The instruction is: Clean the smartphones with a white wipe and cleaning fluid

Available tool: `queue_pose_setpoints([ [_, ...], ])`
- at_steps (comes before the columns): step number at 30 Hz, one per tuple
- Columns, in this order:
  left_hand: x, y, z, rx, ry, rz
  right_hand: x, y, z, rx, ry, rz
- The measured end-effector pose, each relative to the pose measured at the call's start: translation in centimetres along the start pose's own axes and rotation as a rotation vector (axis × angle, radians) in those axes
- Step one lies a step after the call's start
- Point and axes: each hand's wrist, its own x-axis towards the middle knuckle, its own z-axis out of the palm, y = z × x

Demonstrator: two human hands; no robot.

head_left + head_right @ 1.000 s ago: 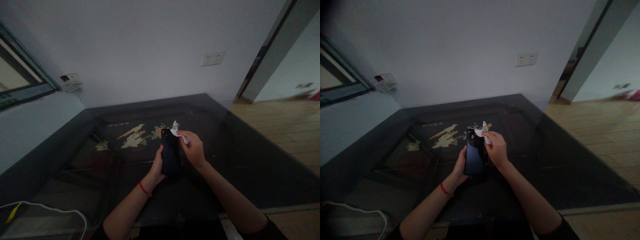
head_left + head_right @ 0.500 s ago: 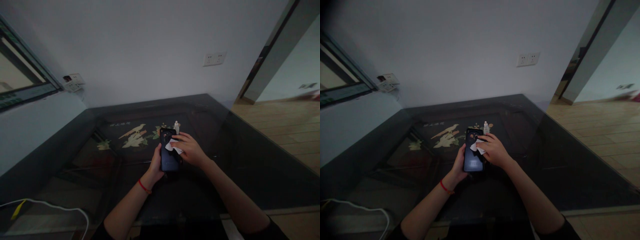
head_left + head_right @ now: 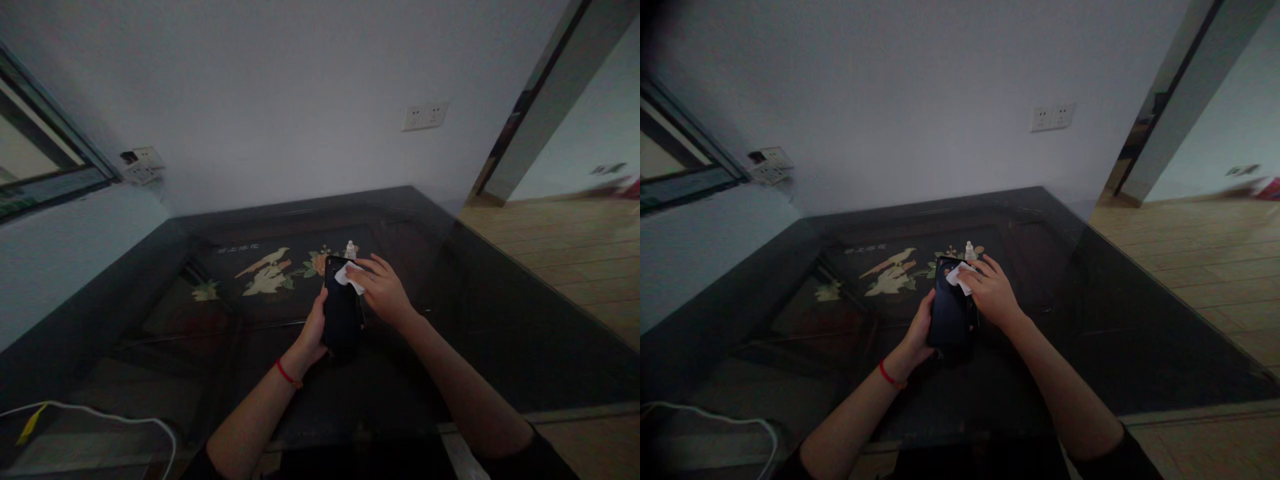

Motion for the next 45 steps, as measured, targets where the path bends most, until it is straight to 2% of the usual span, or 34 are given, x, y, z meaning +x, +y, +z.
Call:
queue_pose_setpoints([
  [3,0.0,-0.1,0.2,0.014,0.031,0.126,0.1,-0.8,-0.1,0.054,0.009,0.067],
  [5,0.0,0.1,0.2,0.005,0.049,0.141,0.2,-1.4,-0.2,0.154,0.008,0.125],
  [7,0.1,0.2,0.1,-0.010,0.062,0.107,0.3,-1.9,-0.3,0.309,0.033,0.213],
  [9,0.1,0.4,0.0,-0.014,0.068,0.046,0.4,-2.3,-0.5,0.439,0.129,0.313],
  [12,0.1,0.1,-0.2,-0.016,0.011,-0.073,0.4,-2.5,-0.6,0.442,0.287,0.363],
  [15,0.1,-0.5,-0.2,-0.010,-0.053,-0.142,0.2,-2.6,-0.2,0.326,0.275,0.268],
  [19,0.1,-0.6,0.0,-0.008,0.008,-0.112,-0.1,-2.8,0.4,0.243,0.194,0.118],
  [23,0.1,0.3,0.0,-0.078,0.110,-0.059,-0.1,-3.0,0.3,0.232,0.102,-0.123],
  [28,0.6,1.3,-0.8,-0.162,0.068,-0.014,-0.1,-4.0,0.1,0.299,-0.024,-0.338],
  [30,0.8,1.6,-0.9,-0.178,0.055,0.055,-0.1,-4.5,0.0,0.394,-0.068,-0.367],
  [32,0.8,1.9,-0.9,-0.176,0.048,0.101,-0.1,-4.6,-0.2,0.478,-0.055,-0.318],
  [34,0.7,1.9,-0.7,-0.161,0.042,0.090,-0.2,-4.3,-0.4,0.490,0.038,-0.163],
  [37,0.3,1.5,-0.4,-0.136,0.036,0.014,-0.2,-3.5,-0.4,0.380,0.153,0.054],
  [39,0.2,1.3,-0.5,-0.130,0.045,-0.023,-0.3,-3.2,-0.1,0.310,0.113,0.016],
  [45,1.0,1.8,-1.8,-0.141,0.046,0.002,-0.2,-4.3,0.5,0.322,-0.147,-0.311],
])
